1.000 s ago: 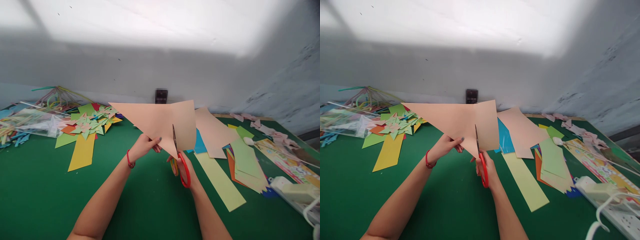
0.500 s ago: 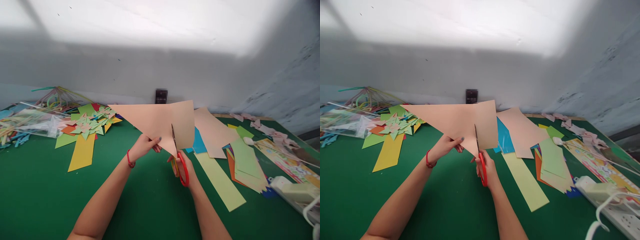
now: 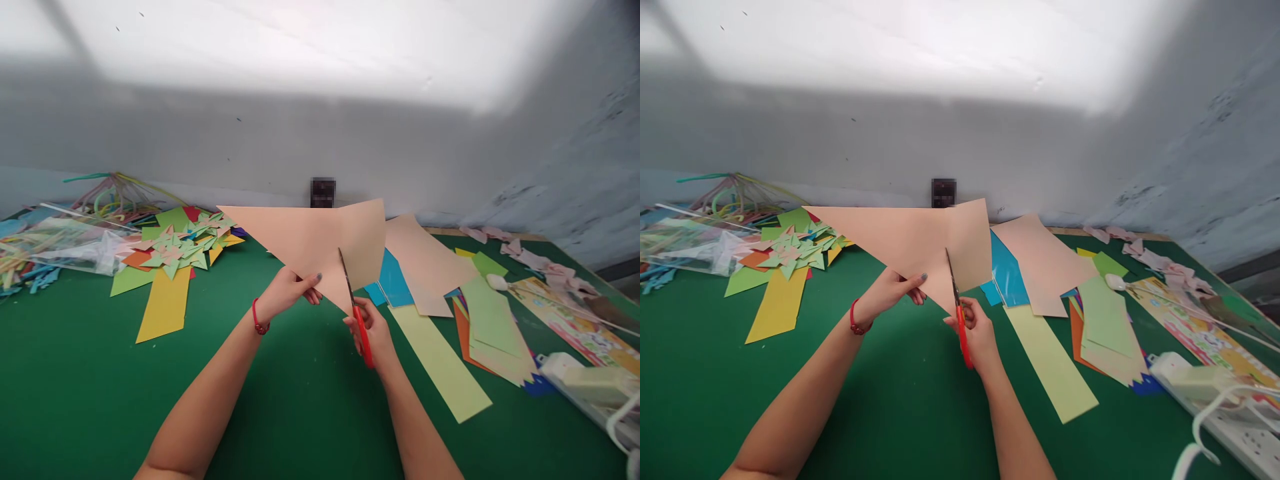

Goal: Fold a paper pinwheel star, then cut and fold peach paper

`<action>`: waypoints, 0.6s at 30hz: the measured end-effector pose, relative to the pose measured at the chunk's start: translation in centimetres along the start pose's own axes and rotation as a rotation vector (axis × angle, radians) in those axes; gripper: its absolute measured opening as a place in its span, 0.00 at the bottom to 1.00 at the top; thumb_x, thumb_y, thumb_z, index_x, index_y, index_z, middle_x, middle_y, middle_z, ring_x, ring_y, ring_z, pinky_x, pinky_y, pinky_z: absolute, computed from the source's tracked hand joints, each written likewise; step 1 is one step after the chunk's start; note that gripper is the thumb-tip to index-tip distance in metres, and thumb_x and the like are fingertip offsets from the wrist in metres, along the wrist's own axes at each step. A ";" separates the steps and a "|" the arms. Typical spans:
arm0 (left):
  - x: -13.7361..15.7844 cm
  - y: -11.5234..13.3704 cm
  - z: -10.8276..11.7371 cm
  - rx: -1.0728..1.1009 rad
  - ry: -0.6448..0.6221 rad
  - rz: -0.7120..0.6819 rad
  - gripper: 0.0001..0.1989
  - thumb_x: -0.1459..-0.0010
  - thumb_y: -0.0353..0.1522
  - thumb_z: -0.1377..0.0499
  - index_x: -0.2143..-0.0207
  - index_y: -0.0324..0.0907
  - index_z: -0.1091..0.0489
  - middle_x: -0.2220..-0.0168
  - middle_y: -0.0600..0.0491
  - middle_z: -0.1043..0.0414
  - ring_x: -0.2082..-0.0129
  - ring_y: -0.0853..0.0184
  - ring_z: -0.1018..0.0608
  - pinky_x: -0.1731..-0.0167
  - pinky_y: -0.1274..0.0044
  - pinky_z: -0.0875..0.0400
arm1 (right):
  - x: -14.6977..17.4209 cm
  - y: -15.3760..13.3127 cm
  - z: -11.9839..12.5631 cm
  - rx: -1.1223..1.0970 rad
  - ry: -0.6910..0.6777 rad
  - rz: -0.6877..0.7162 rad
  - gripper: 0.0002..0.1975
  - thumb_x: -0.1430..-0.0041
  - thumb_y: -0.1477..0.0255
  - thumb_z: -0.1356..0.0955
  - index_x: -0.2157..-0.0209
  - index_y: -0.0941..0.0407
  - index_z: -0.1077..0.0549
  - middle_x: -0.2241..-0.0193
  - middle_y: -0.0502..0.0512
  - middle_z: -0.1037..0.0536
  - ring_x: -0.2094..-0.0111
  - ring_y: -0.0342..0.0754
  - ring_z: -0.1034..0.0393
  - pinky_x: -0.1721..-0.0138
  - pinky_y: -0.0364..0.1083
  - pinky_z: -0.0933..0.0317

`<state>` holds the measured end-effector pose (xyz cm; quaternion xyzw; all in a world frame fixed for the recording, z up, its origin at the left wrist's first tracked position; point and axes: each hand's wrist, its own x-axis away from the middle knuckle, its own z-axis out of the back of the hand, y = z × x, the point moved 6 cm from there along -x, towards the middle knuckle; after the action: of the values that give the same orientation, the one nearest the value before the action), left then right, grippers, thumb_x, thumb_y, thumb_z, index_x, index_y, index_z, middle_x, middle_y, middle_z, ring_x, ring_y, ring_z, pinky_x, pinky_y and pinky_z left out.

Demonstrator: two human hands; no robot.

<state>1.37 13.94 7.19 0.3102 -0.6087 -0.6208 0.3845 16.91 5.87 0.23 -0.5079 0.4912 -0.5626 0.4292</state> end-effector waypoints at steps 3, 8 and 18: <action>0.1 0.2 0.3 0.032 0.000 0.008 0.18 0.48 0.41 0.41 0.74 0.32 0.31 0.80 0.48 0.27 0.81 0.69 0.24 0.78 0.79 0.28 | -0.1 -0.4 -0.1 -0.007 -0.073 0.034 0.26 0.53 0.58 0.30 0.55 0.53 0.40 0.75 0.45 0.35 0.86 0.35 0.46 0.88 0.37 0.49; 0.3 0.5 0.8 0.051 0.007 0.016 0.17 0.48 0.40 0.40 0.75 0.32 0.30 0.80 0.48 0.27 0.82 0.69 0.25 0.79 0.79 0.29 | 0.2 -0.7 -1.0 -0.053 -0.246 0.061 0.30 0.53 0.56 0.30 0.51 0.52 0.43 0.68 0.49 0.34 0.80 0.37 0.42 0.83 0.39 0.45; 0.6 0.7 0.7 0.044 -0.011 0.046 0.18 0.48 0.41 0.40 0.77 0.32 0.30 0.80 0.48 0.28 0.82 0.71 0.25 0.79 0.80 0.29 | 0.7 -1.4 -1.4 0.005 -0.315 0.106 0.29 0.47 0.53 0.36 0.49 0.52 0.46 0.64 0.53 0.34 0.77 0.39 0.43 0.79 0.41 0.45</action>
<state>0.57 13.82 7.98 0.3011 -0.6314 -0.5998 0.3884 15.46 5.54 1.73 -0.5619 0.4426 -0.4539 0.5313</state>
